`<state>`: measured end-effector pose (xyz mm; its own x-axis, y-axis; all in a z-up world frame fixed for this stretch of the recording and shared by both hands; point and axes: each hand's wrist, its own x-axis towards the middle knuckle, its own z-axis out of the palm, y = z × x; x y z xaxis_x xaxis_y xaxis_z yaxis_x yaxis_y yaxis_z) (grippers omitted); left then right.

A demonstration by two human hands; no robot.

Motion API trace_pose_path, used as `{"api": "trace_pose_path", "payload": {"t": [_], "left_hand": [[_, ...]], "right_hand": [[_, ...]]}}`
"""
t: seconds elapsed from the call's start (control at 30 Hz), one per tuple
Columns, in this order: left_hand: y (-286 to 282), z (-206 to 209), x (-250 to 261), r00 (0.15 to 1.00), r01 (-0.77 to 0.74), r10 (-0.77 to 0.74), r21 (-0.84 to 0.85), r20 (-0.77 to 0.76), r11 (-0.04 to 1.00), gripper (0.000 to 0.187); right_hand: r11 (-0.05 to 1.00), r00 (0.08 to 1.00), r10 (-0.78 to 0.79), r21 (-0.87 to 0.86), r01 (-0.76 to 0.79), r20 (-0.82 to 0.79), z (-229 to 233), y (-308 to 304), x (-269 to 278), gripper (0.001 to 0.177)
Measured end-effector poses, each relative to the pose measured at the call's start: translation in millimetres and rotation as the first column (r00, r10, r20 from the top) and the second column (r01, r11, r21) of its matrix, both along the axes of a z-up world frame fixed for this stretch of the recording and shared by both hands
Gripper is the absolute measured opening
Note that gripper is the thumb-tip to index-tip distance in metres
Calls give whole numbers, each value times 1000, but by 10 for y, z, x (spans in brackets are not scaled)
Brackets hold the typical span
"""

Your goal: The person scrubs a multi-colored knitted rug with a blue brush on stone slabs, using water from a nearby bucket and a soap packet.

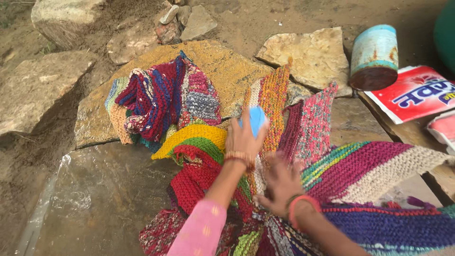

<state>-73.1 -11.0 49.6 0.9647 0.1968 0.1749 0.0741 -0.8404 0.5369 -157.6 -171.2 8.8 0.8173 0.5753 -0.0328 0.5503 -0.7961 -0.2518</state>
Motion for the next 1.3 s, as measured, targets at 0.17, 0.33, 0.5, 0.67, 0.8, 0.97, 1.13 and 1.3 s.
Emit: {"api": "trace_pose_path", "payload": {"t": [0.17,0.33,0.5,0.67,0.8,0.97,1.13,1.3], "left_hand": [[-40,322,166,992,79,-79,-6,-98,997,82],[111,423,110,994,71,-70,6,-89,997,84],[358,528,20,984,-14,18,24,-176,1000,86],[441,648,123,978,28,-20,36,-207,999,88],[309,668,262,970,39,-29,35,-243,999,89],[116,642,359,969,57,-40,65,-242,996,90],[-52,488,231,971,135,-110,107,-211,985,90],[-439,-33,-479,923,374,-340,215,-178,902,85]], "right_hand": [[958,986,40,-275,-84,-160,409,262,-169,82],[905,994,-22,-425,-24,-104,402,531,-325,82],[975,982,-104,-210,70,-158,411,347,-418,69],[982,910,-182,-118,148,-373,221,50,-715,59],[975,833,-168,-216,60,-528,-309,-204,-970,67],[842,669,-420,-539,34,-613,-1126,-411,-1565,55],[966,710,-211,-254,46,-672,-1008,-588,-1422,40],[906,986,-160,389,167,-51,-212,-783,-850,27]]}}
